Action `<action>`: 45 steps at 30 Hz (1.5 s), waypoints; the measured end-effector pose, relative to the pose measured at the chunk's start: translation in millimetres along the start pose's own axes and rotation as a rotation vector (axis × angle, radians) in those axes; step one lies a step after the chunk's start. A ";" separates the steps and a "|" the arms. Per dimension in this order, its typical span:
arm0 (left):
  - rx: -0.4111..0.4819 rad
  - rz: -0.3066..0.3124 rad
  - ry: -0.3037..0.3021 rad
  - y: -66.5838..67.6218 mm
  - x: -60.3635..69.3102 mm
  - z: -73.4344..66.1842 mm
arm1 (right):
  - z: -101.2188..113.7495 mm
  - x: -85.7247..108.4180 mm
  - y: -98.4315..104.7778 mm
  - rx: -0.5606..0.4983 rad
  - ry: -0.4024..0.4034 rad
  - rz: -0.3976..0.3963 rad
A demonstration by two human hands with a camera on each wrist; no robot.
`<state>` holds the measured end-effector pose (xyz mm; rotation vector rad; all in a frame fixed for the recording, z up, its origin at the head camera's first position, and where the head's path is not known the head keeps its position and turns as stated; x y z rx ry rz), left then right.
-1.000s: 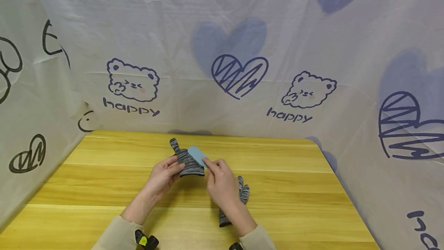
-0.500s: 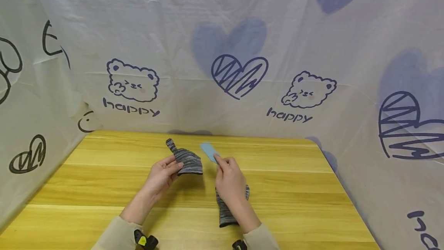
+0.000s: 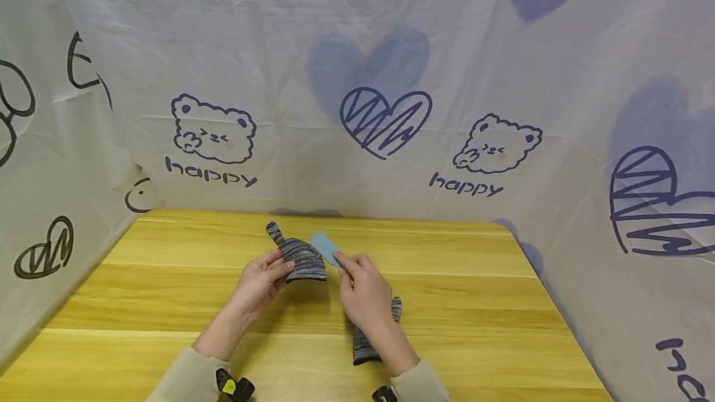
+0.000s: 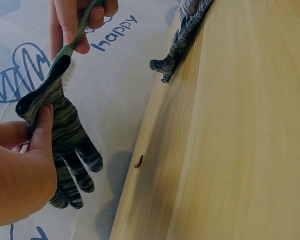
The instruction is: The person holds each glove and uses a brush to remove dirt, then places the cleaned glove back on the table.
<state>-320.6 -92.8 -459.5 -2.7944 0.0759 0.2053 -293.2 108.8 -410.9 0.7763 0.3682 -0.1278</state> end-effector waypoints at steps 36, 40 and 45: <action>0.024 -0.071 0.010 1.0 -2.2 2.2 | 30.8 13.9 -3.8 -0.070 0.292 -0.020; 0.011 -0.076 0.015 2.0 -0.3 1.9 | 29.5 14.1 -8.3 -0.043 0.285 0.005; 0.010 -0.078 0.013 1.8 0.4 1.7 | 26.0 12.2 -9.5 0.002 0.275 -0.017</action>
Point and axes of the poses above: each hand's wrist, its own x-axis away from the middle knuckle, its own y-axis out of the back of the hand, z = x × y, the point moved 8 cm from there along -x, towards the middle knuckle, and after that the axes turned 11 degrees about -y, right-handed, at the moved point
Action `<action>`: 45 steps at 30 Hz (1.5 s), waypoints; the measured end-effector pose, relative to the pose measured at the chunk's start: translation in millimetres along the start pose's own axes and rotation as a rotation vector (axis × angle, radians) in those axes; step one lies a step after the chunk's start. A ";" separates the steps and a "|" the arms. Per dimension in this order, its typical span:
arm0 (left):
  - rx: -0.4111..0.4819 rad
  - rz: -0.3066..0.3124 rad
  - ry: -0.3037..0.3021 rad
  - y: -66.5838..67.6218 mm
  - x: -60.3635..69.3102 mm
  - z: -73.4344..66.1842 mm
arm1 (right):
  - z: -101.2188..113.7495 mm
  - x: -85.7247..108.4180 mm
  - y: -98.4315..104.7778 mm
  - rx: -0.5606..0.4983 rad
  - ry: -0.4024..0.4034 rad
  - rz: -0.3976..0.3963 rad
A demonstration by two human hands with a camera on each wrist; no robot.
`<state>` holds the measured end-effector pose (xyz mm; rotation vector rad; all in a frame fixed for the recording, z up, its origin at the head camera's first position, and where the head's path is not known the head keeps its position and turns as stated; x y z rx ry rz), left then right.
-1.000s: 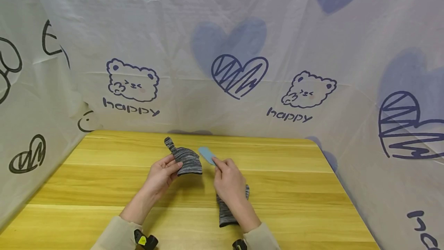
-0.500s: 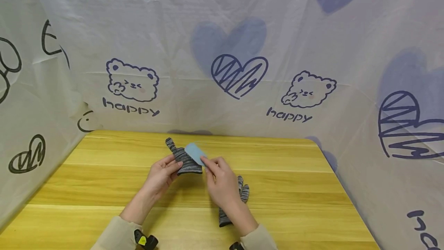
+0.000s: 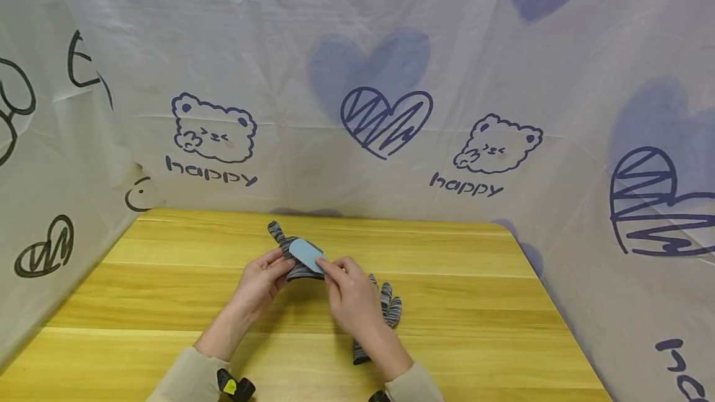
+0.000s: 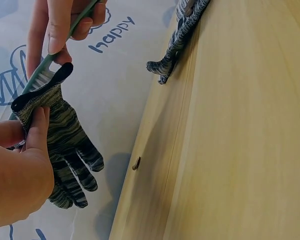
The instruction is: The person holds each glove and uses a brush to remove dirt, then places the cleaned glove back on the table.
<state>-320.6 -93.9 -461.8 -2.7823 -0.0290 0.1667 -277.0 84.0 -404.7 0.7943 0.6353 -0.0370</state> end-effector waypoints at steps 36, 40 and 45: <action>-0.011 0.000 -0.023 -1.0 1.2 -5.0 | -34.6 -3.6 15.9 0.074 -0.225 -0.094; -0.020 0.012 -0.010 -1.5 1.5 -5.5 | -37.5 -5.0 20.9 0.035 -0.267 -0.089; -0.020 0.016 -0.009 -2.3 1.1 -4.8 | -36.2 -6.4 20.3 -0.056 -0.310 -0.044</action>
Point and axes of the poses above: each hand's wrist, its own x-axis away from the middle knuckle, its own y-axis out of the back of the hand, z = x × y, the point moved 8 cm from there along -x, towards the middle knuckle, and after that the axes turned 11 degrees about -y, right-handed, at the moved point
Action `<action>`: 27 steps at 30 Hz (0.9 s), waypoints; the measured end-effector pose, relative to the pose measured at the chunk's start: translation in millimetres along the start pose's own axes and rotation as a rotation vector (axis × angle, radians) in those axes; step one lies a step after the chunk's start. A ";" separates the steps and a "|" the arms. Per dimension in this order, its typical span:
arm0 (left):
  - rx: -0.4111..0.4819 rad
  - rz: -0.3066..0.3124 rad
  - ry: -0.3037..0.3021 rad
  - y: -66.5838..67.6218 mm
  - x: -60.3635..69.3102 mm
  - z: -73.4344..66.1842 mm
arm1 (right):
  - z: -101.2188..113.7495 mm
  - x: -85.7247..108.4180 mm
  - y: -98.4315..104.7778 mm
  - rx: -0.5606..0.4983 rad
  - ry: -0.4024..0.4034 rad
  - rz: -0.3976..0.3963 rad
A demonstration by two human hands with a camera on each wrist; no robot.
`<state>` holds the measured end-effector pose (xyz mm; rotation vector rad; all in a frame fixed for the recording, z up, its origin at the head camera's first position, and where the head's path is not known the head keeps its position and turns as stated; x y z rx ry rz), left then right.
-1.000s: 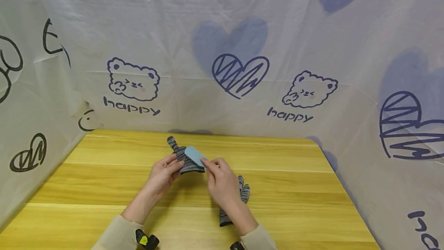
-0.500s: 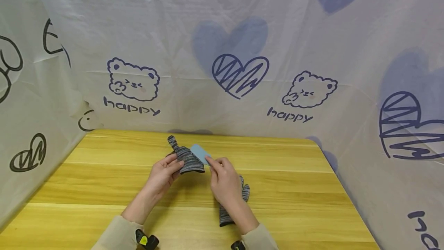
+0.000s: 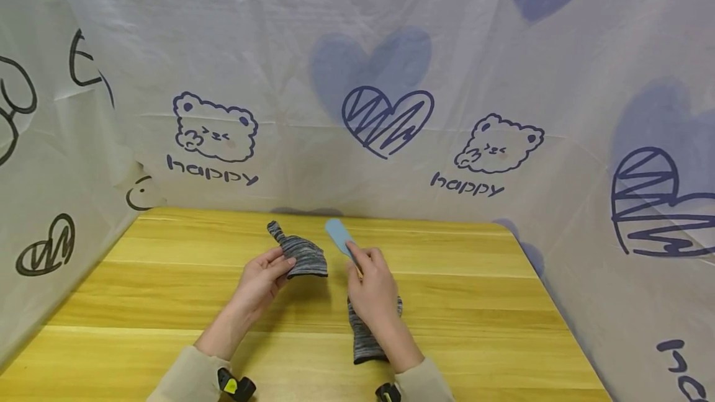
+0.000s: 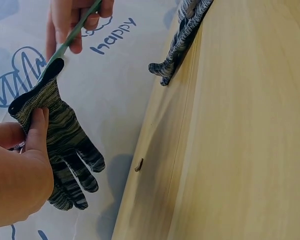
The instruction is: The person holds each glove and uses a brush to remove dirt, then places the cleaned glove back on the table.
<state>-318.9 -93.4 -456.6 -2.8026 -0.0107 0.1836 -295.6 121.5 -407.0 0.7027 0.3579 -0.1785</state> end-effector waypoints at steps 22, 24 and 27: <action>0.003 0.062 -0.021 -25.3 9.0 6.6 | 27.6 18.5 -19.6 -0.059 0.096 0.113; 0.003 0.071 -0.017 -27.1 10.1 7.6 | 28.2 18.9 -21.1 -0.050 0.090 0.117; 0.013 0.084 -0.010 -29.3 10.9 9.0 | 27.9 19.3 -24.0 -0.037 0.070 0.126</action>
Point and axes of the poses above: each hand's wrist, its own x-axis away from the middle knuckle, its own y-axis out of the back of the hand, z = x × y, the point moved 8 cm from there along -x, towards the middle knuckle, and after that the axes turned 11 degrees about -y, right-handed, at the moved point
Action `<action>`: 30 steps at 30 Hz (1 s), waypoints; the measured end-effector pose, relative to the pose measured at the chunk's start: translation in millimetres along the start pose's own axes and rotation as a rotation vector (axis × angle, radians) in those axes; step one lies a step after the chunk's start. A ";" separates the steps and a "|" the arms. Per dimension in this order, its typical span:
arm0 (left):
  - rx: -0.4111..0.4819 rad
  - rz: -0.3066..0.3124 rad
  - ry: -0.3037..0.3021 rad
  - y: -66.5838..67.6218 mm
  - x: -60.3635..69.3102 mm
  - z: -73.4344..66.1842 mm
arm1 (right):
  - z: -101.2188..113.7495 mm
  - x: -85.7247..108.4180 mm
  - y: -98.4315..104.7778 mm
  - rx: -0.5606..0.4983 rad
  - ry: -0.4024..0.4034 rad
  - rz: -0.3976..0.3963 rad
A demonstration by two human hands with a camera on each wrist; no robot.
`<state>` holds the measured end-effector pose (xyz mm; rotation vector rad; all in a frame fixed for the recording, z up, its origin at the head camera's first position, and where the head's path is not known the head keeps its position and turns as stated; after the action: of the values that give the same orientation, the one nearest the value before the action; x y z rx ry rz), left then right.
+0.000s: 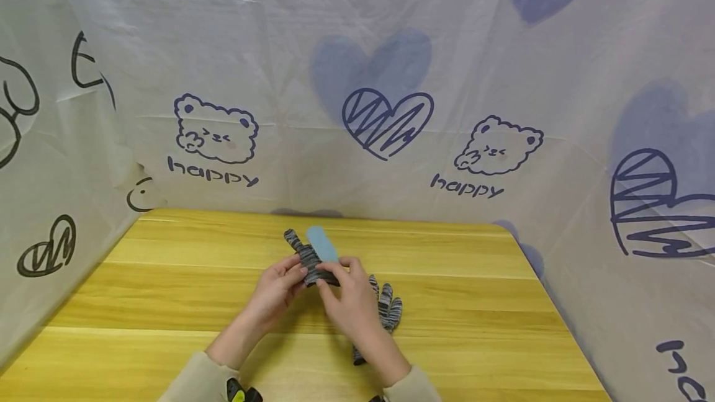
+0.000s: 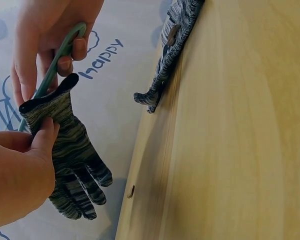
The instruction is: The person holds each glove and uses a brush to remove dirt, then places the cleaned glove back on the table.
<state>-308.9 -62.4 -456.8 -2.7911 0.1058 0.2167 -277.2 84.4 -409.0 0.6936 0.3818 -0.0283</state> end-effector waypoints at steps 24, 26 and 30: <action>0.064 0.066 0.026 -8.0 1.7 4.2 | -5.3 1.0 -7.8 0.066 -0.023 0.008; 0.062 0.072 0.027 -8.1 1.6 5.5 | -5.8 0.5 -6.6 0.062 -0.016 -0.001; 0.062 0.075 0.035 -7.9 1.5 7.3 | -8.6 -0.9 -4.8 0.031 -0.006 -0.006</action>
<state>-307.6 -52.6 -461.3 -2.7328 0.2220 0.1793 -281.7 86.0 -417.8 0.7233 0.3781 -0.0420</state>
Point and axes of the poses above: each hand's wrist, its own x-axis away from the middle knuckle, its own y-axis out of the back of the hand, z = x × y, the point moved 8 cm from there along -x, towards the middle knuckle, and after that the axes turned 11 degrees about -y, right-handed, at the moved point
